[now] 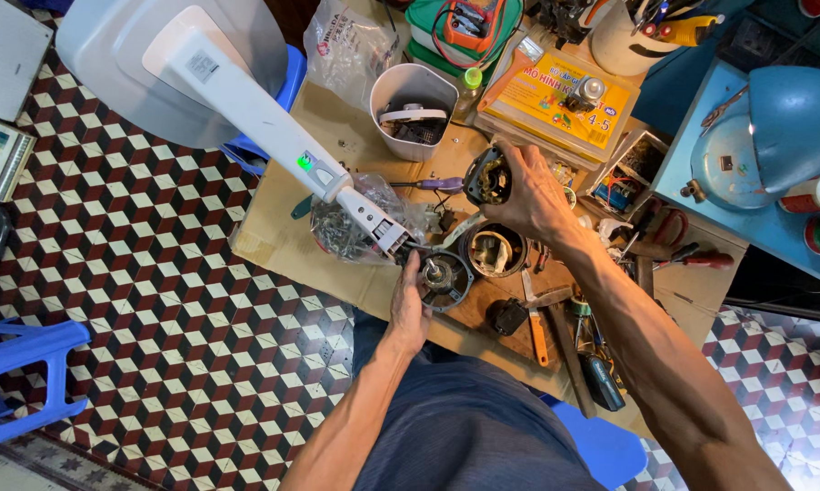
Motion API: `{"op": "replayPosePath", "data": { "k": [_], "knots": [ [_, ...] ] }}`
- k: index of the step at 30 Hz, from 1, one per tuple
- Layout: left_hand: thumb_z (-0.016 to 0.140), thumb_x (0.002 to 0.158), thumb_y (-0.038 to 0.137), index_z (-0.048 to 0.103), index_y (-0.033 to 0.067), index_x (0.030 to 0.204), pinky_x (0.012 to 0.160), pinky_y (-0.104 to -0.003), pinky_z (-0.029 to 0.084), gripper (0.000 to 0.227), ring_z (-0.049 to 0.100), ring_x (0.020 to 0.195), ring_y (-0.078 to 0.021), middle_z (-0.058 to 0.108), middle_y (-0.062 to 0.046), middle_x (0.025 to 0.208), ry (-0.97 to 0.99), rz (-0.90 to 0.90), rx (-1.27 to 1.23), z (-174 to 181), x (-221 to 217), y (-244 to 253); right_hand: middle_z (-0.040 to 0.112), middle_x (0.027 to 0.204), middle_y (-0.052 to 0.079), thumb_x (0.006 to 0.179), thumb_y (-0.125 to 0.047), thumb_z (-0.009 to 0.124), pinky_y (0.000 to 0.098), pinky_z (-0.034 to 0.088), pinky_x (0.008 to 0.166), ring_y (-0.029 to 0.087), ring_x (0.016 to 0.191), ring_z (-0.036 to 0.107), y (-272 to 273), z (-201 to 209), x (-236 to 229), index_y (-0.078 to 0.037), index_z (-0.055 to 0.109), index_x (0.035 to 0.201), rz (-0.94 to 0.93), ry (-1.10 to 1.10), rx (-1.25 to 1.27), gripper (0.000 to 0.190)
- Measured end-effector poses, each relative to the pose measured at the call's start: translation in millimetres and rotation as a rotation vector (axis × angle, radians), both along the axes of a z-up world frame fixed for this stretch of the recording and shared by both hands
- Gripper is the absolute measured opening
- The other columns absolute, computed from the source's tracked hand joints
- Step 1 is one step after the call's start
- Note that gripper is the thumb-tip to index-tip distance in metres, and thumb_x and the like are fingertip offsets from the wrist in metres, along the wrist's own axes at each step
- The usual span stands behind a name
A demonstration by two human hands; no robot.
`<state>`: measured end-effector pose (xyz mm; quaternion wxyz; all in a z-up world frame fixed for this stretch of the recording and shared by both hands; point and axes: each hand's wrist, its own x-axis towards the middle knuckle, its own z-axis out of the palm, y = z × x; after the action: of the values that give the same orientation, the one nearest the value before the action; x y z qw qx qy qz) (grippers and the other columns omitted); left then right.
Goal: The person disassembles a small electric motor, removes the rotor, and cleans internal components using a cloth and lubricant. They then reassemble the motor parts and tighten screws with a screwdriver.
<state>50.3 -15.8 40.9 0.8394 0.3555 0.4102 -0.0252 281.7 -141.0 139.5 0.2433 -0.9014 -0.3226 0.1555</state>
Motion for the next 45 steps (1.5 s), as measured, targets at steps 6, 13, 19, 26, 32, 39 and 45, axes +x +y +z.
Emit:
{"op": "replayPosePath", "data": {
  "k": [6,13,19,26,32,39,45],
  "knots": [
    [0.052,0.103,0.04,0.055,0.0157,0.143,0.094,-0.031,0.055,0.046,0.063,0.116,-0.0139,0.066,-0.001,0.127,-0.17,0.224,-0.239,31.3,40.6,10.0,0.047,0.128,0.029,0.065,-0.032,0.086,0.051,0.047,0.099,0.043,0.12,0.051,2.8,-7.8,11.1,-0.001,0.035,0.154,-0.027,0.049,-0.024,0.108],
    [0.049,0.103,0.037,0.064,0.0179,0.13,0.092,-0.032,0.055,0.036,0.066,0.111,-0.0127,0.07,0.0,0.12,-0.196,0.229,-0.205,53.4,70.7,11.4,0.042,0.146,0.029,0.064,-0.029,0.087,0.0519,0.045,0.107,0.047,0.132,0.047,5.4,-8.7,20.3,-0.002,0.036,0.153,0.026,0.016,0.037,0.107],
    [0.053,0.104,0.04,0.063,0.0169,0.131,0.093,-0.033,0.053,0.037,0.063,0.11,-0.0135,0.067,0.0,0.119,-0.183,0.28,-0.178,27.1,82.2,-16.7,0.036,0.148,0.032,0.064,-0.029,0.089,0.0524,0.046,0.104,0.049,0.13,0.045,1.3,-32.2,29.0,0.0,0.03,0.154,-0.026,0.074,-0.114,0.111],
    [0.045,0.098,0.053,0.058,0.0155,0.137,0.105,-0.03,0.045,0.055,0.058,0.122,-0.0155,0.061,-0.002,0.129,-0.241,0.131,0.158,8.7,74.4,-34.2,0.048,0.129,0.03,0.066,-0.031,0.087,0.0533,0.05,0.102,0.045,0.121,0.053,-10.9,-62.4,38.6,-0.003,0.03,0.157,-0.111,0.195,-0.171,0.111],
    [0.047,0.097,0.065,0.066,-0.0043,0.125,0.094,-0.035,0.047,0.077,0.063,0.105,-0.0266,0.068,-0.016,0.113,0.292,-0.096,0.379,-0.6,69.3,-38.4,0.045,0.13,0.031,0.065,-0.033,0.089,0.054,0.048,0.102,0.048,0.122,0.05,-17.7,-101.7,43.2,-0.005,0.029,0.157,-0.153,0.298,-0.147,0.113],
    [0.052,0.09,0.071,0.07,-0.0034,0.113,0.087,-0.038,0.05,0.08,0.063,0.094,-0.0264,0.07,-0.017,0.102,0.24,-0.092,0.416,-16.1,65.1,-38.5,0.041,0.143,0.03,0.063,-0.033,0.09,0.0507,0.044,0.11,0.048,0.13,0.047,-17.8,-154.4,43.8,-0.006,0.031,0.156,-0.157,0.375,-0.125,0.114],
    [0.055,0.089,0.07,0.072,-0.0027,0.108,0.087,-0.036,0.05,0.077,0.063,0.093,-0.0244,0.071,-0.014,0.1,0.322,-0.127,0.453,-14.8,65.0,-35.4,0.045,0.144,0.028,0.062,-0.036,0.094,0.0467,0.041,0.117,0.044,0.135,0.048,-19.0,-188.6,34.4,-0.002,0.033,0.154,-0.219,0.457,-0.087,0.115]
  ]
}}
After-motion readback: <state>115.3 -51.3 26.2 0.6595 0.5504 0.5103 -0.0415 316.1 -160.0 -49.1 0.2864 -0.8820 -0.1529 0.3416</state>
